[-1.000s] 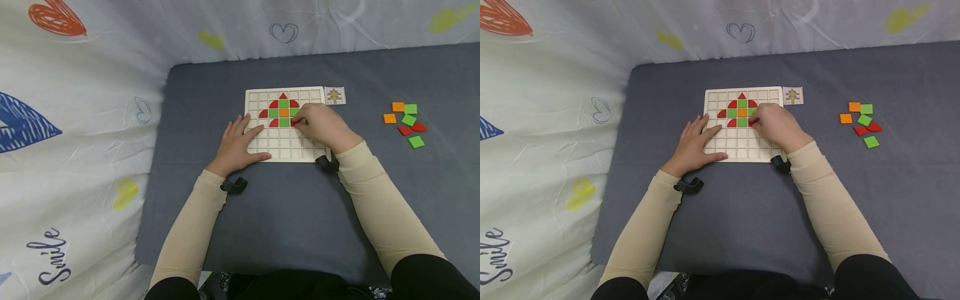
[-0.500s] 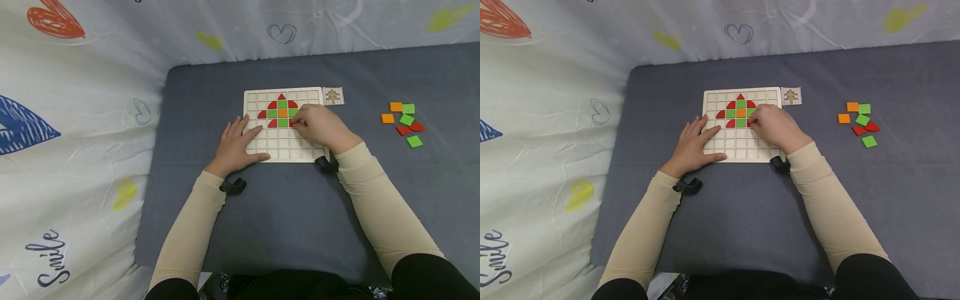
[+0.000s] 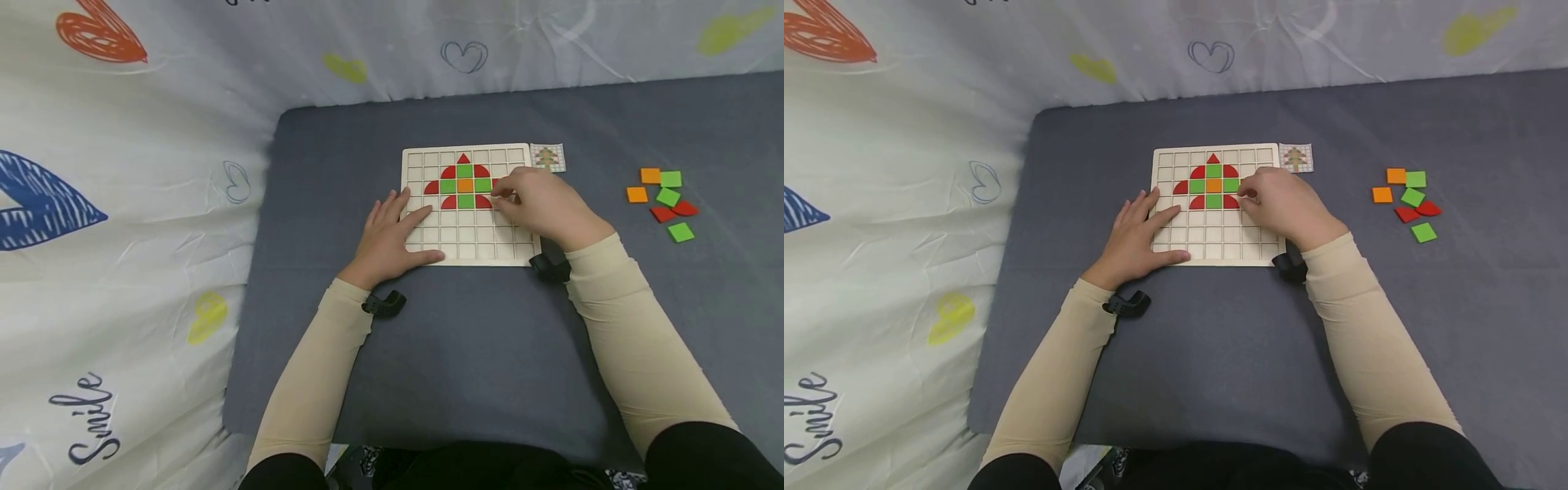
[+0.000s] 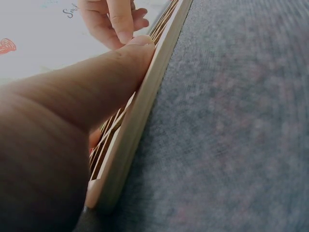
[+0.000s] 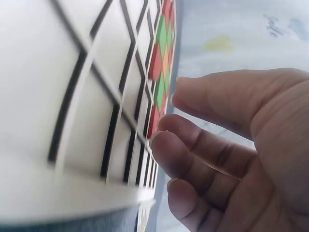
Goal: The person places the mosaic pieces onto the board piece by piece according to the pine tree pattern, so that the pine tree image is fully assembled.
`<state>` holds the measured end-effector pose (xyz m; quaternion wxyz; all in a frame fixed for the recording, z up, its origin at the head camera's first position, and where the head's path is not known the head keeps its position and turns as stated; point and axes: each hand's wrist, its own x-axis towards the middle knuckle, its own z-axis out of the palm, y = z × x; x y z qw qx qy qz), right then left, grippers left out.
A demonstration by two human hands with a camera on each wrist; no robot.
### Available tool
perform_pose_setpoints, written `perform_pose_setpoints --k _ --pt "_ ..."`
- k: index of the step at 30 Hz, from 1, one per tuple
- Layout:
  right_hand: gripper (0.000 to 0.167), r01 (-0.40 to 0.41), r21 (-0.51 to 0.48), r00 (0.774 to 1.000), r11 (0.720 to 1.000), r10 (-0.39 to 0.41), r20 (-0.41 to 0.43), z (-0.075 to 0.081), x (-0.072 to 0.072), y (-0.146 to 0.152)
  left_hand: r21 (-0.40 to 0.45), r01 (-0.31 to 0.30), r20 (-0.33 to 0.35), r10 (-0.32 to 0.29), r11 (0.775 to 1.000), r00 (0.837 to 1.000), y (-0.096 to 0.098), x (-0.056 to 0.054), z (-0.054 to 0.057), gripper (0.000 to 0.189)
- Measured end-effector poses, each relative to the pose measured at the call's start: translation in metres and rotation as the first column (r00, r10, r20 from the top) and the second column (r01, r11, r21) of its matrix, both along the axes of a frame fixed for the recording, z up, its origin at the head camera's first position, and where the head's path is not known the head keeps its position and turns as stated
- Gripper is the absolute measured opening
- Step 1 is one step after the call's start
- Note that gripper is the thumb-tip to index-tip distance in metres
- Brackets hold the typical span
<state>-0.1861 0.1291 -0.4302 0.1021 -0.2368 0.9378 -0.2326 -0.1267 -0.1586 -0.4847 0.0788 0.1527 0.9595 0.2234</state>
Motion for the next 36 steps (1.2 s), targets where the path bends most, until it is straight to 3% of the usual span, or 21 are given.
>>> perform_pose_setpoints --k 19,36 --pt "0.030 0.147 0.077 0.989 0.986 -0.147 -0.012 0.005 -0.001 0.059 0.008 -0.014 0.005 0.014 1.000 1.000 0.000 0.002 -0.001 0.091" --pt "0.034 0.206 0.115 0.978 0.972 -0.202 -0.046 -0.001 0.005 0.124 0.003 -0.014 0.007 0.014 1.000 1.000 0.002 0.001 0.001 0.091"
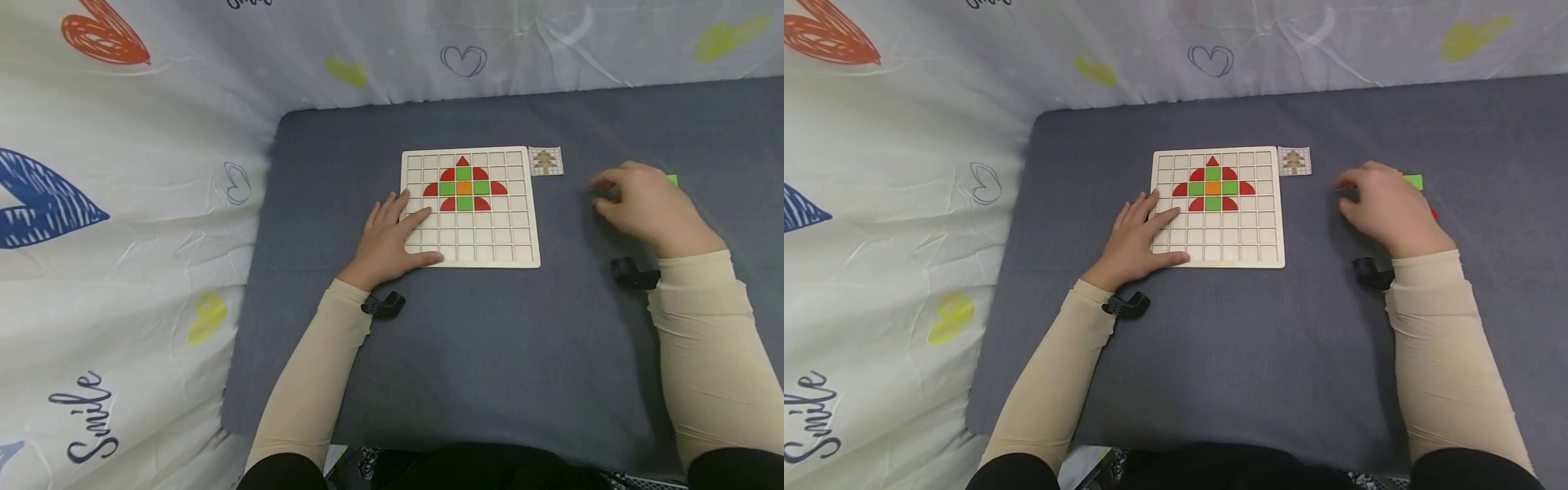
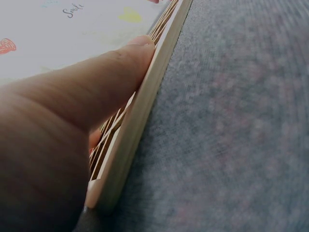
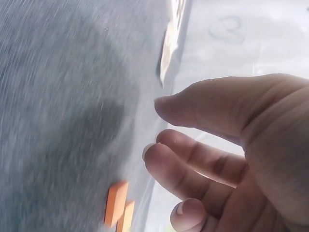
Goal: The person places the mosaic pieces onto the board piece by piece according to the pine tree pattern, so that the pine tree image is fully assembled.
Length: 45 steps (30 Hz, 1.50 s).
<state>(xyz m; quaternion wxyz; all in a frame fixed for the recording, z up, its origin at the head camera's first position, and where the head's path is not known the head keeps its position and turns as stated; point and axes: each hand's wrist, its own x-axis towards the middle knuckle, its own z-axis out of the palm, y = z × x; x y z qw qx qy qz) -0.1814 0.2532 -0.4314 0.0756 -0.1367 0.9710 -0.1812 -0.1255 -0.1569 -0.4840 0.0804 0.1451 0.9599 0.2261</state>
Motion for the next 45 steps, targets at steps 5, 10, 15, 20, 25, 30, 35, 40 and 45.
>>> perform_pose_setpoints --k 5,10,15,20,25,30,35,40,45 --pt "0.038 0.031 0.028 0.999 0.999 -0.031 0.015 -0.002 0.001 0.015 -0.002 -0.002 0.001 0.002 1.000 1.000 -0.001 -0.001 -0.001 0.091" --pt "0.043 0.079 0.054 0.995 0.995 -0.082 0.060 -0.002 0.004 0.024 -0.007 -0.002 0.000 0.002 1.000 1.000 -0.001 -0.001 -0.002 0.091" --pt "0.047 0.115 0.106 0.988 0.988 -0.124 0.088 -0.003 0.005 0.030 -0.013 0.002 0.001 -0.002 1.000 1.000 -0.002 -0.002 -0.002 0.092" --pt "0.043 0.119 0.129 0.987 0.985 -0.131 0.091 -0.004 0.005 0.032 -0.015 0.005 -0.002 -0.005 1.000 1.000 -0.001 -0.002 -0.001 0.091" --pt "0.034 0.096 0.104 0.992 0.990 -0.103 0.067 -0.005 0.005 0.034 -0.013 0.006 0.001 -0.006 1.000 1.000 -0.001 -0.001 0.000 0.091" --pt "0.030 0.083 0.078 0.994 0.993 -0.088 0.063 -0.006 0.003 0.031 -0.011 0.003 0.005 -0.002 1.000 1.000 -0.001 -0.001 0.001 0.091" --pt "0.025 0.010 0.023 0.999 1.000 -0.011 0.037 -0.009 0.001 0.025 -0.009 0.001 0.007 -0.001 1.000 1.000 -0.001 -0.001 0.000 0.092" --pt "0.025 -0.020 0.006 0.999 1.000 0.020 0.027 -0.011 0.000 0.019 -0.012 0.003 0.002 -0.003 1.000 1.000 -0.001 -0.002 -0.001 0.092" --pt "0.026 -0.014 -0.011 0.999 1.000 0.014 0.048 -0.012 -0.001 0.011 -0.021 0.001 -0.003 -0.001 1.000 1.000 0.000 -0.002 -0.001 0.092"
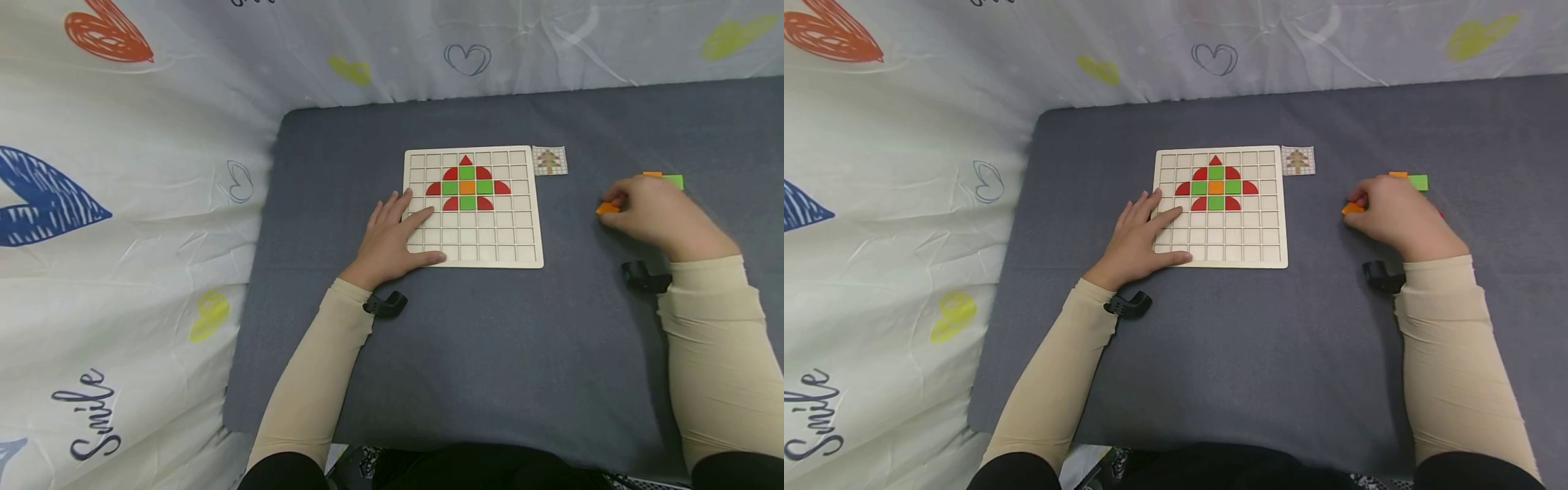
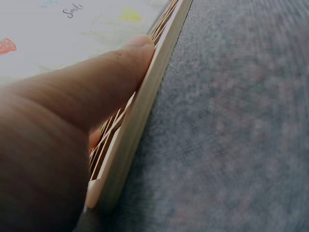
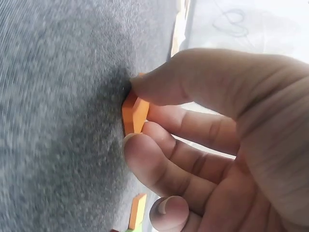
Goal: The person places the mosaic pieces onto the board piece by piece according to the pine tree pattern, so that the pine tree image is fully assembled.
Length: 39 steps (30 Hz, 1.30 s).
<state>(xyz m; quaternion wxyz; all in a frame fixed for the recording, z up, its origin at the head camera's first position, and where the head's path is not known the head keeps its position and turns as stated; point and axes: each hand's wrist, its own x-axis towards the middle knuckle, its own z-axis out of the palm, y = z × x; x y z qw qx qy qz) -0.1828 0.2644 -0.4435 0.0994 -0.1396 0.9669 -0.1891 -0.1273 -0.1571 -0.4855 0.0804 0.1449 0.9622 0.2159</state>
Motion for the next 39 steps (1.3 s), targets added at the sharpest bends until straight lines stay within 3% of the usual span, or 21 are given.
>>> perform_pose_setpoints --k 13,26,39 --pt "0.034 0.036 -0.007 0.996 0.999 -0.035 0.087 0.002 -0.001 -0.022 0.011 0.002 0.006 -0.002 1.000 1.000 -0.001 0.001 0.001 0.092" --pt "0.032 -0.011 -0.018 0.997 1.000 0.012 0.070 0.004 -0.002 -0.043 -0.003 0.004 0.007 -0.004 1.000 1.000 0.001 0.000 0.002 0.092" --pt "0.029 -0.087 -0.053 0.993 0.995 0.091 0.072 0.016 -0.003 -0.090 0.005 0.005 0.005 -0.005 1.000 1.000 -0.001 0.000 0.002 0.092"
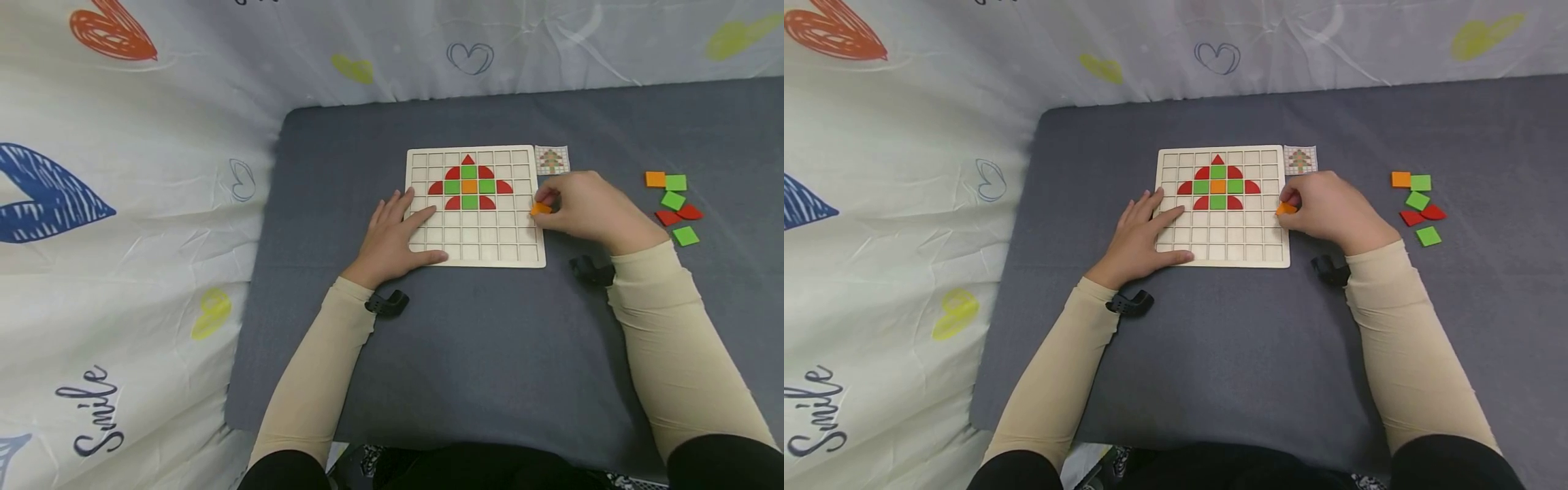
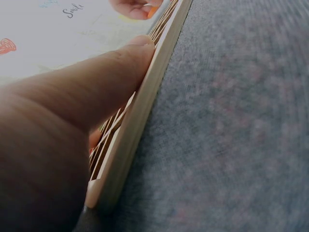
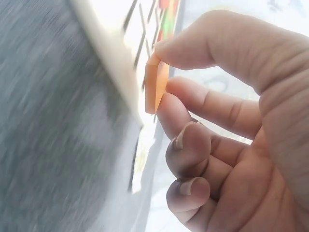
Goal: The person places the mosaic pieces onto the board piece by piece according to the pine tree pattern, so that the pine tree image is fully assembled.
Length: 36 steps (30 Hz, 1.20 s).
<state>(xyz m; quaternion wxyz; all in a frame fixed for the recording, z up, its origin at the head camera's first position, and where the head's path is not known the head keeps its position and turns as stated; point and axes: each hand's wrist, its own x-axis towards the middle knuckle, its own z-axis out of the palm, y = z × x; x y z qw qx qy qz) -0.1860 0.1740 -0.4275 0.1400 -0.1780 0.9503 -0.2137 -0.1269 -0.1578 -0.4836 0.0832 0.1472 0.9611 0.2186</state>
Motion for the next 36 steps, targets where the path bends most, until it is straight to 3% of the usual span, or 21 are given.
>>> perform_pose_setpoints --k 20,36 --pt "0.025 -0.192 -0.020 0.981 0.981 0.191 -0.044 0.009 0.002 -0.064 -0.006 -0.025 0.003 0.025 1.000 1.000 0.001 0.001 0.000 0.091" --pt "0.024 -0.283 0.004 0.958 0.959 0.282 -0.049 0.002 0.002 -0.090 -0.018 -0.035 0.000 0.035 0.999 0.999 0.004 0.002 0.004 0.092"
